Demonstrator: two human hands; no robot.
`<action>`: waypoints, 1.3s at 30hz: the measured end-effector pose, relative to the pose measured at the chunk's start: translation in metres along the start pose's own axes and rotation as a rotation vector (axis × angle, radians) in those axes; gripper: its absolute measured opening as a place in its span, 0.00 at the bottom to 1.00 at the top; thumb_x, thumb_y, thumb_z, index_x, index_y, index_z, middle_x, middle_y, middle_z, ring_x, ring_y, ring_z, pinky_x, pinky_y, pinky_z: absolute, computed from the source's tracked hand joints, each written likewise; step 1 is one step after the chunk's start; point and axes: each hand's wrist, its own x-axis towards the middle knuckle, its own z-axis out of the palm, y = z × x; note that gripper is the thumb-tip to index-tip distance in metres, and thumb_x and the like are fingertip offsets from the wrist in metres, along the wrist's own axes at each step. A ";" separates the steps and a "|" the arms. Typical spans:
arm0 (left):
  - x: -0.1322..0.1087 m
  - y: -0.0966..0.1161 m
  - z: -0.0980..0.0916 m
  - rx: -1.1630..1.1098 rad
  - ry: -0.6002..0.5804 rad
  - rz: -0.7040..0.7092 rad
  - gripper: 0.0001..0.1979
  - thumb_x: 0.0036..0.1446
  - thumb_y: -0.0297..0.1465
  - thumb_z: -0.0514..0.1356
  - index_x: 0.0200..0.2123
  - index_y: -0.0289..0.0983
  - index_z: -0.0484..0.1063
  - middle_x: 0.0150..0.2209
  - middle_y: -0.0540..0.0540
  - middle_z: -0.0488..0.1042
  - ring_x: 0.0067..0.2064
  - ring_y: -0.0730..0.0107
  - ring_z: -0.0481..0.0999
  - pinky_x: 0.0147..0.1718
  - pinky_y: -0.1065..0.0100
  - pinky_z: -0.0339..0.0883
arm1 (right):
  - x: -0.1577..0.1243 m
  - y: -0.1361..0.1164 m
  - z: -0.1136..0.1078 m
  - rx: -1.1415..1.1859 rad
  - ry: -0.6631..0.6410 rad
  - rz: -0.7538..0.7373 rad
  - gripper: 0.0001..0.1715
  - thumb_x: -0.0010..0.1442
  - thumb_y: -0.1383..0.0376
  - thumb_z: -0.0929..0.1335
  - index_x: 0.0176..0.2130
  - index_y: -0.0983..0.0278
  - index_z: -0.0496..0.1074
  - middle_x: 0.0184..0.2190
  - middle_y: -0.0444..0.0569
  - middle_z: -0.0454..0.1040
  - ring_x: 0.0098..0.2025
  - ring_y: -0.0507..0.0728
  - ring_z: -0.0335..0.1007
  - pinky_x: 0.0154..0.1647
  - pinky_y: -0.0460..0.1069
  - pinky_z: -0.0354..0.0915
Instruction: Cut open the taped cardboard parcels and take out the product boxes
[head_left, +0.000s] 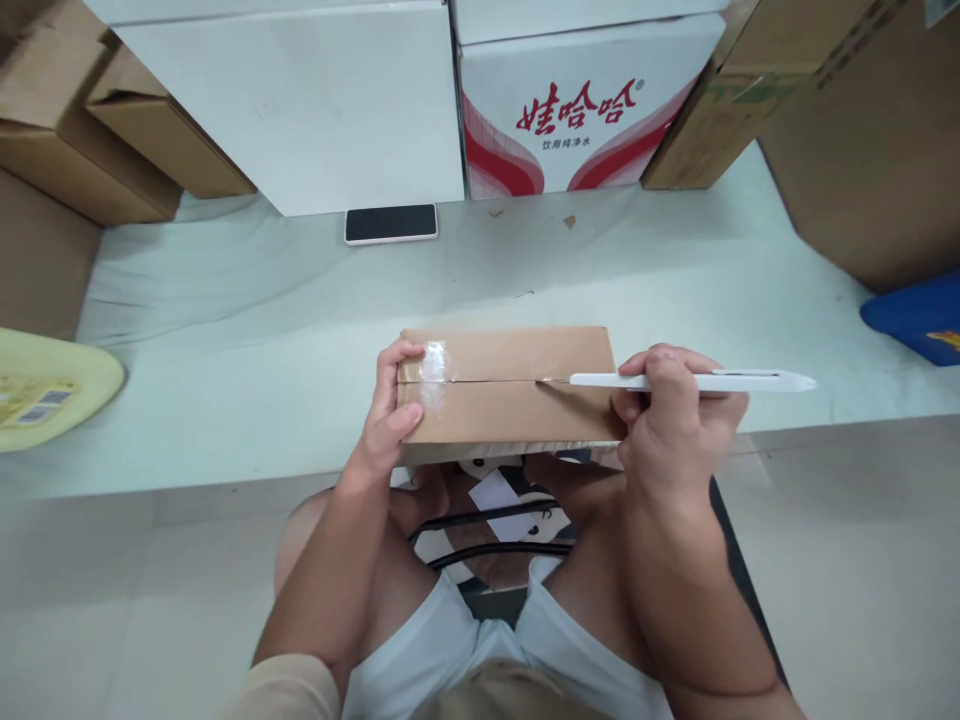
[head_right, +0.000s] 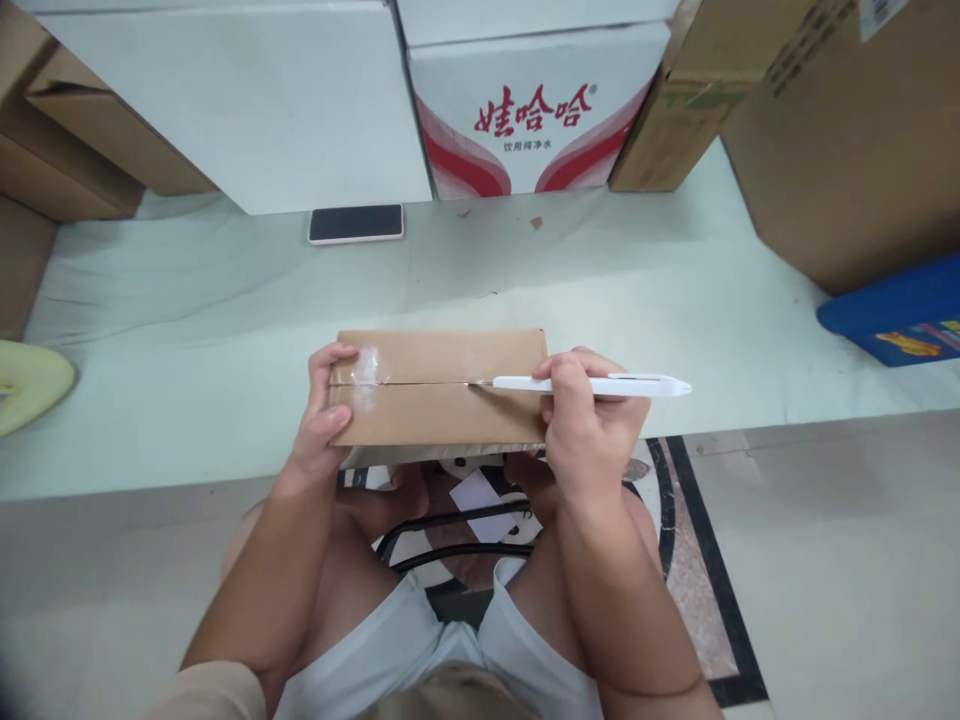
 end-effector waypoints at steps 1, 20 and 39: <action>0.000 -0.001 0.000 0.001 0.003 0.005 0.32 0.47 0.53 0.69 0.54 0.51 0.68 0.51 0.48 0.67 0.49 0.58 0.71 0.46 0.59 0.71 | 0.000 -0.001 0.001 -0.006 0.011 0.006 0.14 0.58 0.63 0.68 0.22 0.63 0.70 0.16 0.39 0.60 0.14 0.46 0.54 0.14 0.44 0.48; -0.005 0.001 -0.002 0.289 0.297 0.257 0.31 0.46 0.60 0.68 0.43 0.44 0.73 0.49 0.44 0.67 0.54 0.56 0.69 0.54 0.57 0.69 | 0.022 0.021 0.002 0.443 0.137 0.102 0.19 0.63 0.46 0.62 0.36 0.58 0.63 0.24 0.39 0.60 0.29 0.50 0.75 0.31 0.46 0.72; -0.008 0.006 -0.023 0.361 0.155 0.352 0.25 0.50 0.58 0.66 0.28 0.41 0.74 0.64 0.48 0.56 0.69 0.42 0.54 0.67 0.40 0.58 | 0.022 0.040 -0.021 -0.208 -0.326 -0.313 0.15 0.64 0.58 0.64 0.32 0.60 0.77 0.32 0.50 0.75 0.39 0.58 0.74 0.47 0.56 0.71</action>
